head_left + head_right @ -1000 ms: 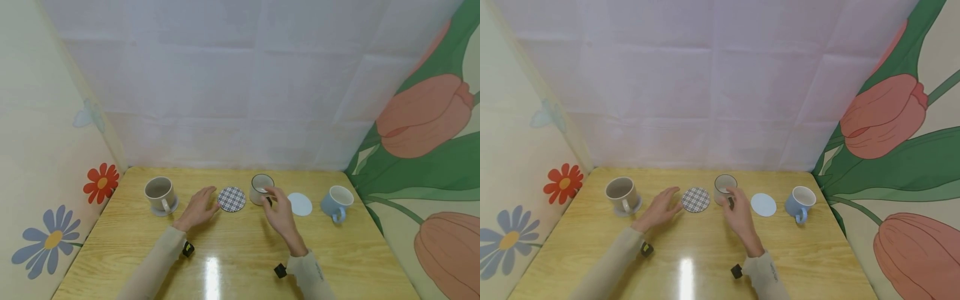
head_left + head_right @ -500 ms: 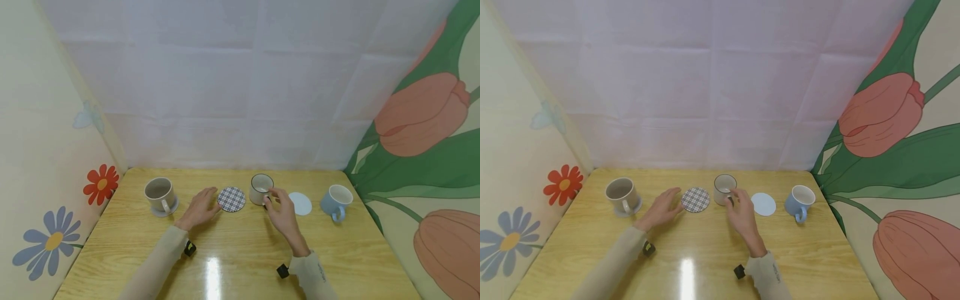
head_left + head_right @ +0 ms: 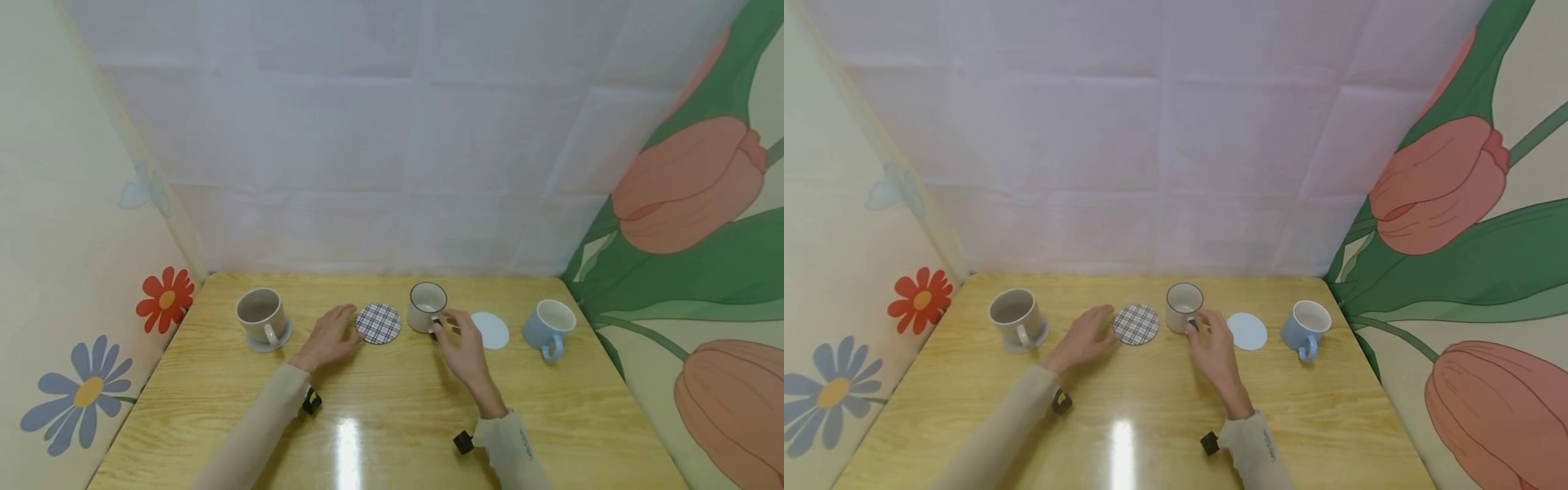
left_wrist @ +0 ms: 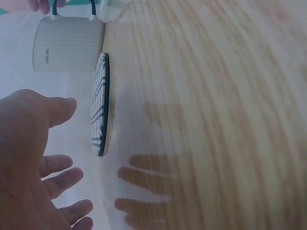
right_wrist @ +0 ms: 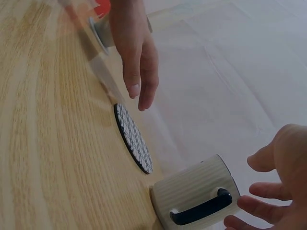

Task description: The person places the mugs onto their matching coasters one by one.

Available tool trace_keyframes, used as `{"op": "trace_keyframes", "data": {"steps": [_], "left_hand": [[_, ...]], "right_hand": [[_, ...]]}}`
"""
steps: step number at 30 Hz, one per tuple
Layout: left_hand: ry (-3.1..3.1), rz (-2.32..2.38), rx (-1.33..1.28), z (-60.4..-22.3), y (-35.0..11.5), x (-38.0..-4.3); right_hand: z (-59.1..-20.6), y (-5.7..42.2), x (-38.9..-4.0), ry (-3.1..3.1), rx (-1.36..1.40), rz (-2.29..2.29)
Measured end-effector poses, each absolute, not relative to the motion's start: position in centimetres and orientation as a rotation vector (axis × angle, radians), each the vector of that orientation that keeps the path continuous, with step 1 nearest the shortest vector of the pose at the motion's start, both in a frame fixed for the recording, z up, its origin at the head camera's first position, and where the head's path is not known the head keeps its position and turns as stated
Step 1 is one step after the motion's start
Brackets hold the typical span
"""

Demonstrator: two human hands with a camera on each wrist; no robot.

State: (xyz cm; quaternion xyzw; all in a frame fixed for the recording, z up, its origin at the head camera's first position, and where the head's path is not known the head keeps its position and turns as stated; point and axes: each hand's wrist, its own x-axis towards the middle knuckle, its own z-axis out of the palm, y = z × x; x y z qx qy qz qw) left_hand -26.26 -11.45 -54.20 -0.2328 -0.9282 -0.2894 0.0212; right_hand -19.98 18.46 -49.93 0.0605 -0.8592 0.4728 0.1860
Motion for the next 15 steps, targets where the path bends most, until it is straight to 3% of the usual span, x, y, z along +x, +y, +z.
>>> {"op": "trace_keyframes", "data": {"steps": [15], "left_hand": [[-2.923, -0.875, -0.720, -54.2, -11.2, -26.2]], "right_hand": [[-51.7, 18.8, -20.2, -2.416, 0.139, 1.394]]}}
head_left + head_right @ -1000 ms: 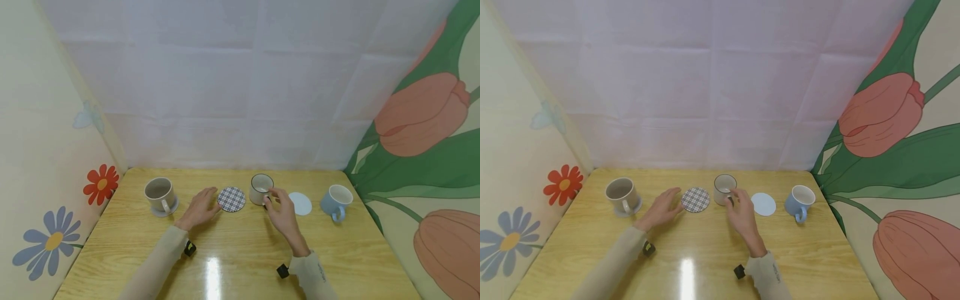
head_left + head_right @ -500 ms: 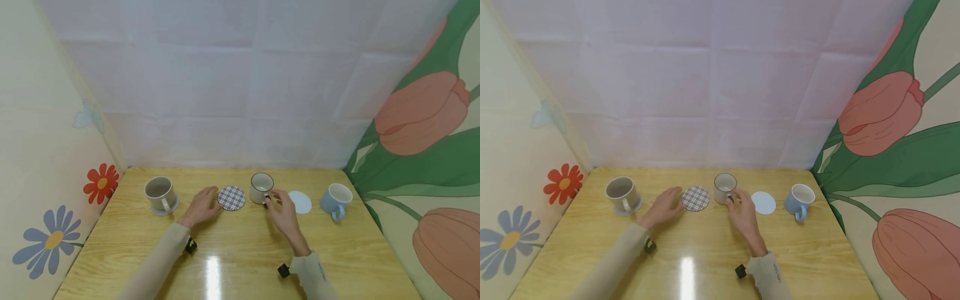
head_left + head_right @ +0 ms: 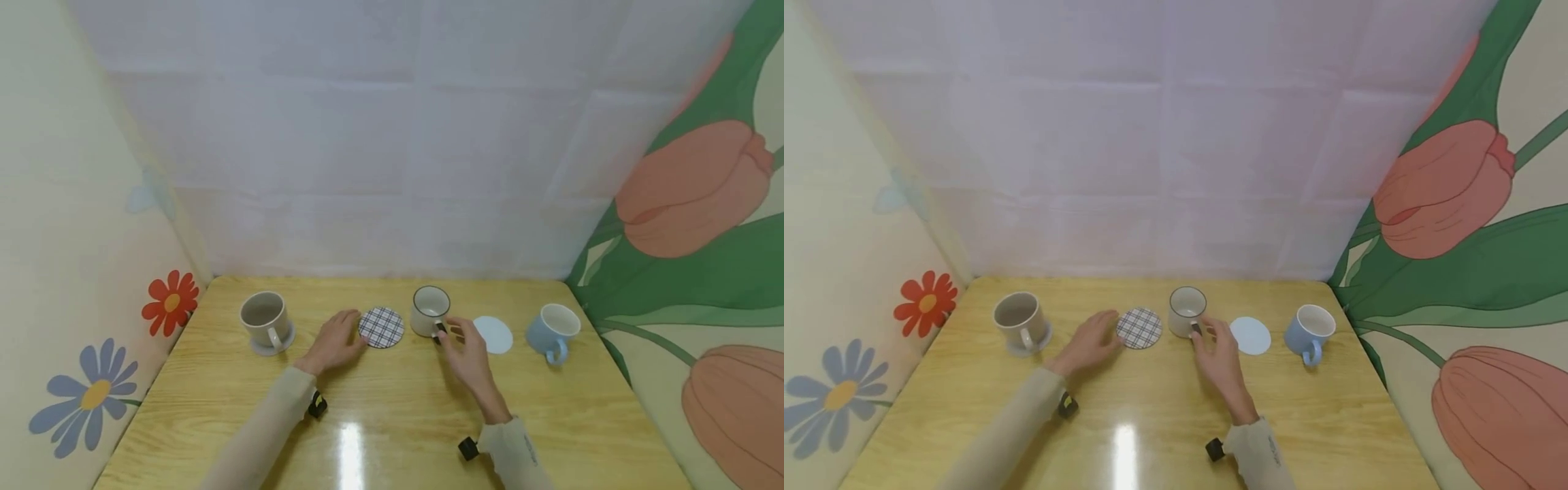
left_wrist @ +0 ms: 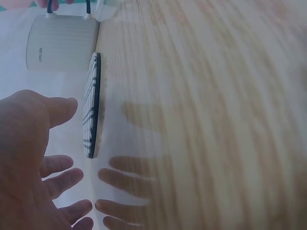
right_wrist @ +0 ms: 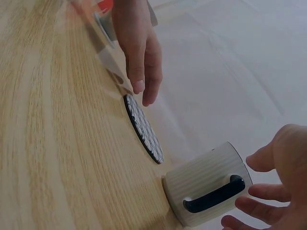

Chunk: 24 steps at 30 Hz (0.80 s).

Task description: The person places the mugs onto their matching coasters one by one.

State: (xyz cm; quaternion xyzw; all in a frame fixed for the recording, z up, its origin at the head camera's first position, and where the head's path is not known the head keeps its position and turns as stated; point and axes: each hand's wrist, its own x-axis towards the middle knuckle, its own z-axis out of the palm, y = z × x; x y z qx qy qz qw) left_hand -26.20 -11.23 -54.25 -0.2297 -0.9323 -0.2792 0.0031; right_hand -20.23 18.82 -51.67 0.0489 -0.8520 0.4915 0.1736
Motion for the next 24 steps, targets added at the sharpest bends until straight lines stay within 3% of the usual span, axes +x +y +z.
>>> {"op": "trace_keyframes", "data": {"steps": [24], "left_hand": [[-3.000, -0.912, -0.700, -55.28, -10.40, -26.85]], "right_hand": [[-52.45, 18.98, -20.83, -2.467, 0.032, 1.527]]}}
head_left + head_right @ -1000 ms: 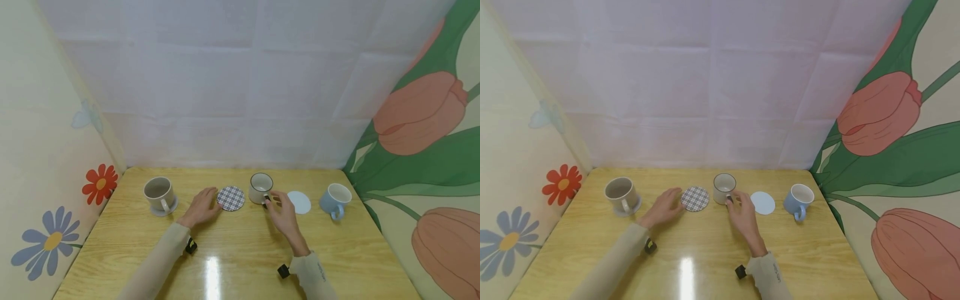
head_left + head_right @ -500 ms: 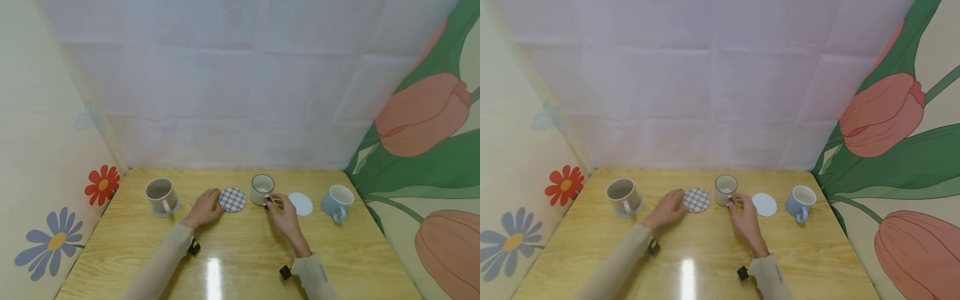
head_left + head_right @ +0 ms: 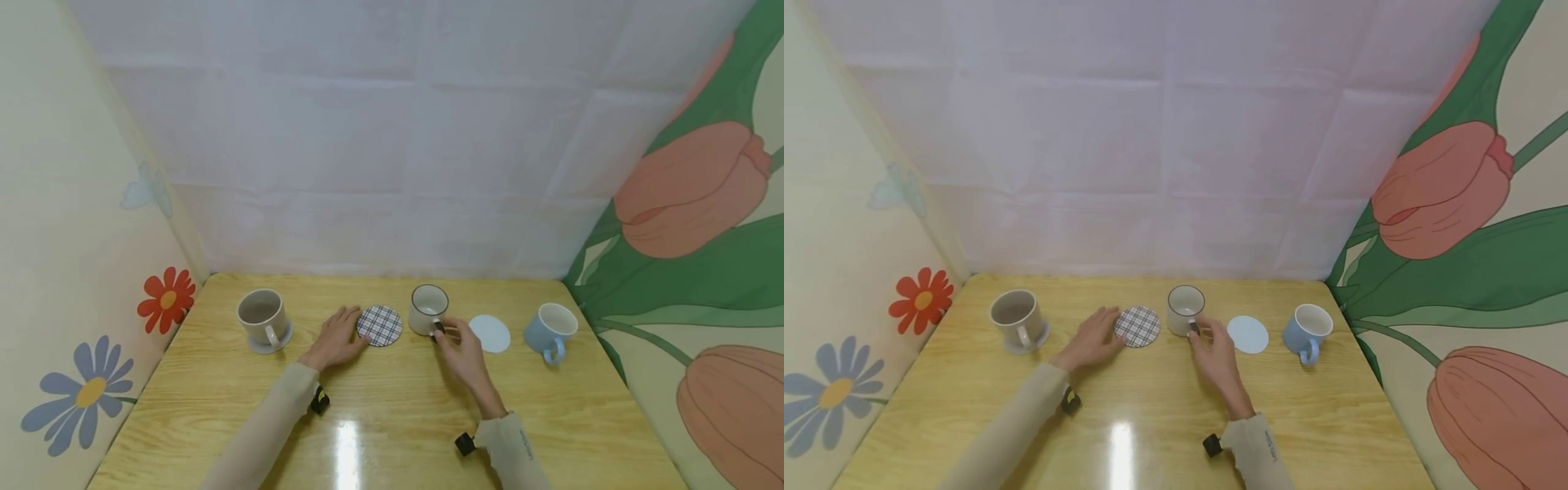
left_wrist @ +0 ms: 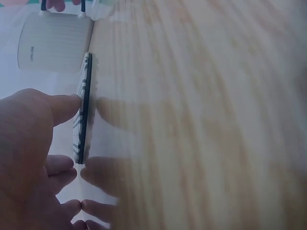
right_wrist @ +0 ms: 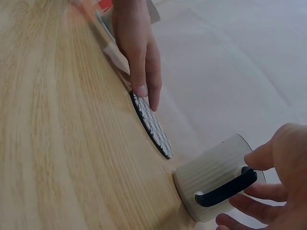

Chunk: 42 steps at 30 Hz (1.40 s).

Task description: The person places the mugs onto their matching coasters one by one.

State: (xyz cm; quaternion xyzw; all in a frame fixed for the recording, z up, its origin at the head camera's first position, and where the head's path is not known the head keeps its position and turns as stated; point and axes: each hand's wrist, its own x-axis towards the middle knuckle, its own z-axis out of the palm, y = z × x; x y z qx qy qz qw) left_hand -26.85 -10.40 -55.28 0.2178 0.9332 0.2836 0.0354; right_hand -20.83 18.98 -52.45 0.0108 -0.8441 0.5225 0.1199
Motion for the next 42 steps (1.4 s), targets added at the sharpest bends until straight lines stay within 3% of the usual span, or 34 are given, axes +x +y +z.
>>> {"op": "trace_keyframes", "data": {"steps": [19, 42], "left_hand": [[2.812, 0.702, 0.712, -55.8, -10.3, -27.0], [2.799, 0.707, 0.739, -56.2, -10.4, -27.1]], "right_hand": [[-53.4, 18.1, -20.8, -2.470, 0.081, 1.506], [-53.4, 17.6, -21.2, -2.264, -0.059, 1.901]]}}
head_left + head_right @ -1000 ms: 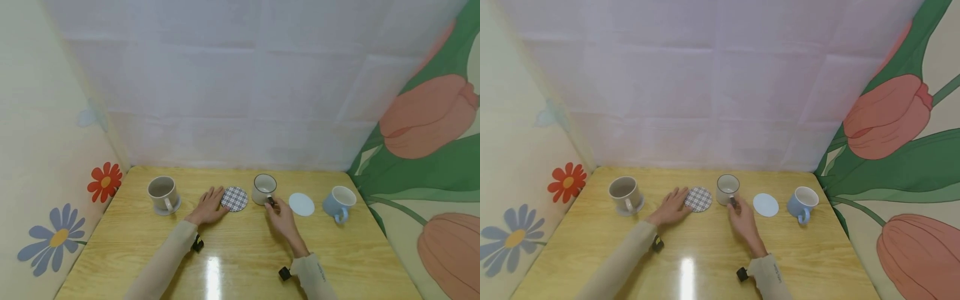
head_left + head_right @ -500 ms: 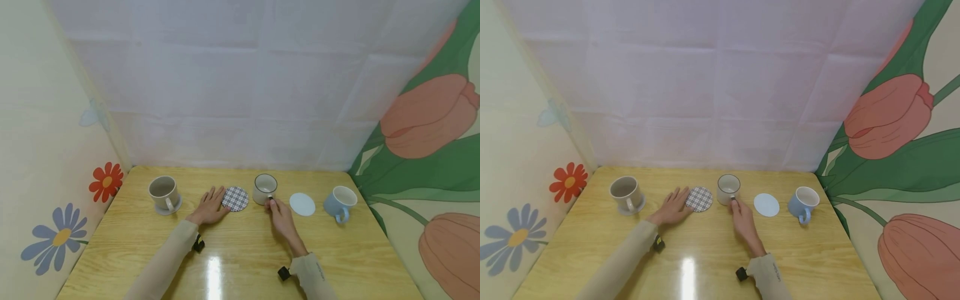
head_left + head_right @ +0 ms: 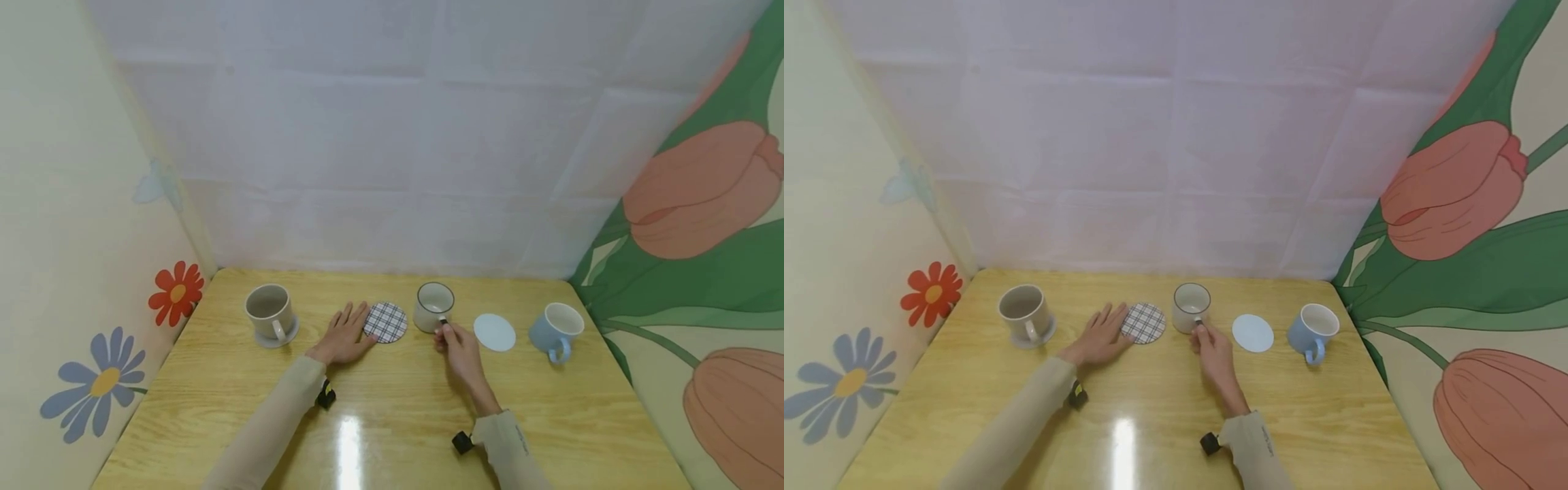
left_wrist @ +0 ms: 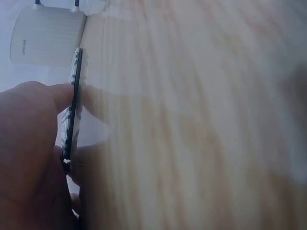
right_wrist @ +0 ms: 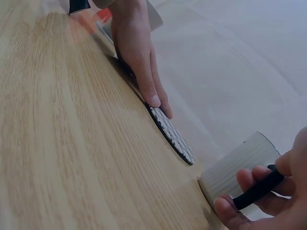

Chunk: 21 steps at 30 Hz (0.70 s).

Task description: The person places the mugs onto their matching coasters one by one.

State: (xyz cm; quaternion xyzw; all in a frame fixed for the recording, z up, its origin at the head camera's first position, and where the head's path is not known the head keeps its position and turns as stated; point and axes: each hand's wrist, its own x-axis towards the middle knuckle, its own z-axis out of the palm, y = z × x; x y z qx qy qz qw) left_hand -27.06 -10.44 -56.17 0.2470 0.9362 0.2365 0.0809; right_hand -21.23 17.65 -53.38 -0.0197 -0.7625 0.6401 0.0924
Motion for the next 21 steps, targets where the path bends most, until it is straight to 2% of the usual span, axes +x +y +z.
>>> {"op": "trace_keyframes", "data": {"steps": [21], "left_hand": [[2.757, 0.658, 0.731, -57.2, -10.8, -28.1]], "right_hand": [[-53.2, 17.6, -21.2, -2.227, -0.114, 1.937]]}}
